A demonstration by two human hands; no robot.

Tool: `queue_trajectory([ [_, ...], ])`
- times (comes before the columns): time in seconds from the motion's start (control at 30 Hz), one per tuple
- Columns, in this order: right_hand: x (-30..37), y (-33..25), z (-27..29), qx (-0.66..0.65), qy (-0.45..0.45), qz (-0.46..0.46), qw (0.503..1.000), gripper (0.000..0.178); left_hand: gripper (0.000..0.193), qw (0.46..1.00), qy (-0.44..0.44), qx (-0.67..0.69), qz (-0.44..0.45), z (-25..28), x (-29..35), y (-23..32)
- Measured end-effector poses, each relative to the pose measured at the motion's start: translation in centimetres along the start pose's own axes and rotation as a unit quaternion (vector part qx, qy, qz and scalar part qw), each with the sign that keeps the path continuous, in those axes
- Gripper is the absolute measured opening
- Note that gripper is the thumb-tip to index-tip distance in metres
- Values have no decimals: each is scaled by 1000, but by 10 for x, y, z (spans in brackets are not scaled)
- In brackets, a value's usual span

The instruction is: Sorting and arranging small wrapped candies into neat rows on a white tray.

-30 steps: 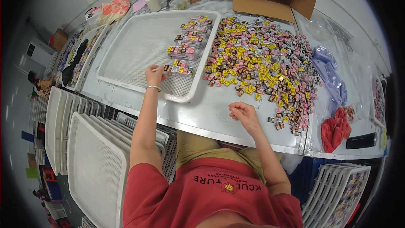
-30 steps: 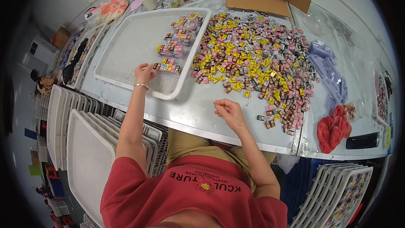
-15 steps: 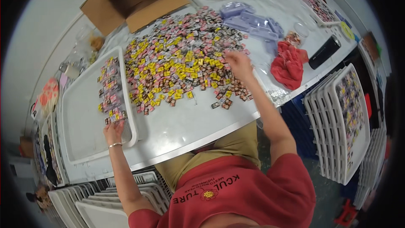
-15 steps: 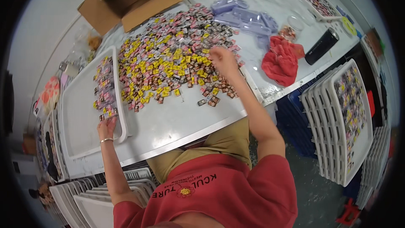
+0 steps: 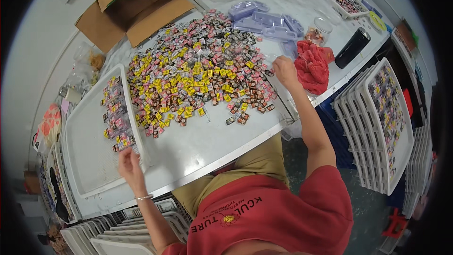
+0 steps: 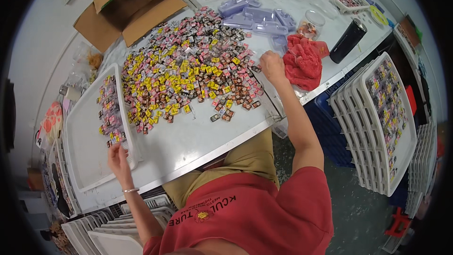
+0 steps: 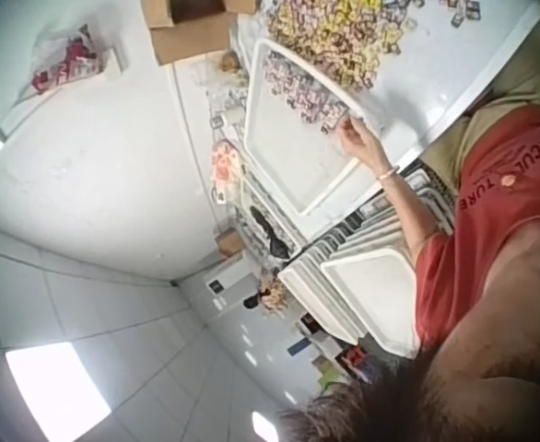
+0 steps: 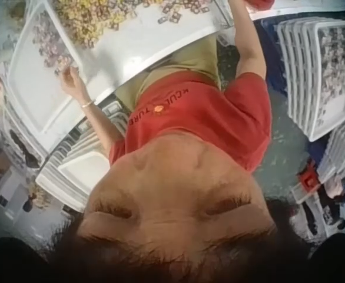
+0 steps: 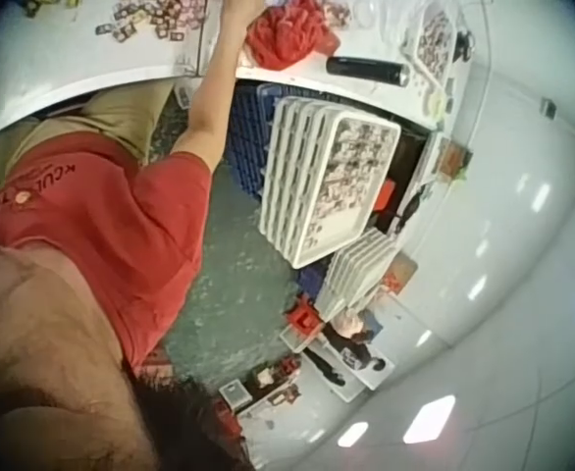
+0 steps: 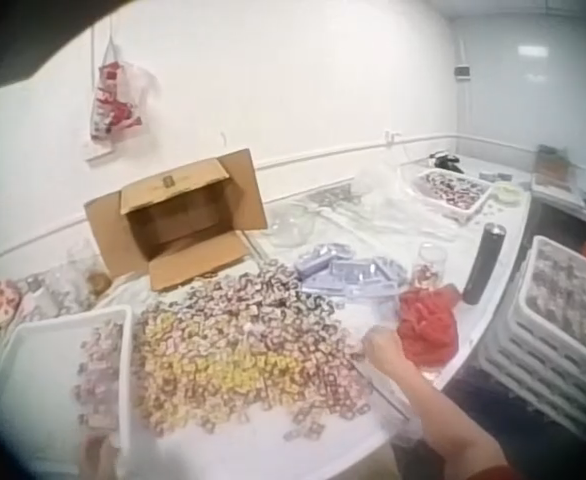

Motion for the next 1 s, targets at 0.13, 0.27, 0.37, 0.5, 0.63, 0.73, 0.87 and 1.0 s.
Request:
queue_trajectory([
  [0.13,-3,-19,41,-139,64,-75,985,18,13,987,-127,-76,-55,-55,21,4],
  [0.27,44,-144,81,-352,-15,141,925,17,12,987,-136,-76,-43,-84,25,-15],
  [0.37,124,-248,83,-266,-51,375,887,17,12,990,-132,-46,-27,-94,15,-28],
  [0.5,176,-298,58,-212,-115,423,874,7,11,983,-172,-62,-27,-110,-5,-53],
  [0.63,122,-281,59,-364,-153,280,875,12,20,976,-184,-109,-34,-133,-12,-70],
  [0.73,74,-271,40,-351,-154,193,903,12,26,946,-167,-229,-157,-158,-14,-57],
  [0.87,74,-286,22,-234,-131,205,941,19,28,944,-174,-241,-140,-162,-18,-63],
  [1.0,72,-284,13,-242,-157,180,940,22,25,947,-213,-210,-118,-163,-27,-69],
])
Point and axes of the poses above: each hand's wrist, its own x-axis away from the middle knuckle, its own z-axis out of the back of the hand, y = z × x, the point moved 6 cm from there along -x, towards the middle knuckle, and after that the axes turned 14 degrees about x, right-handed, at the moved point
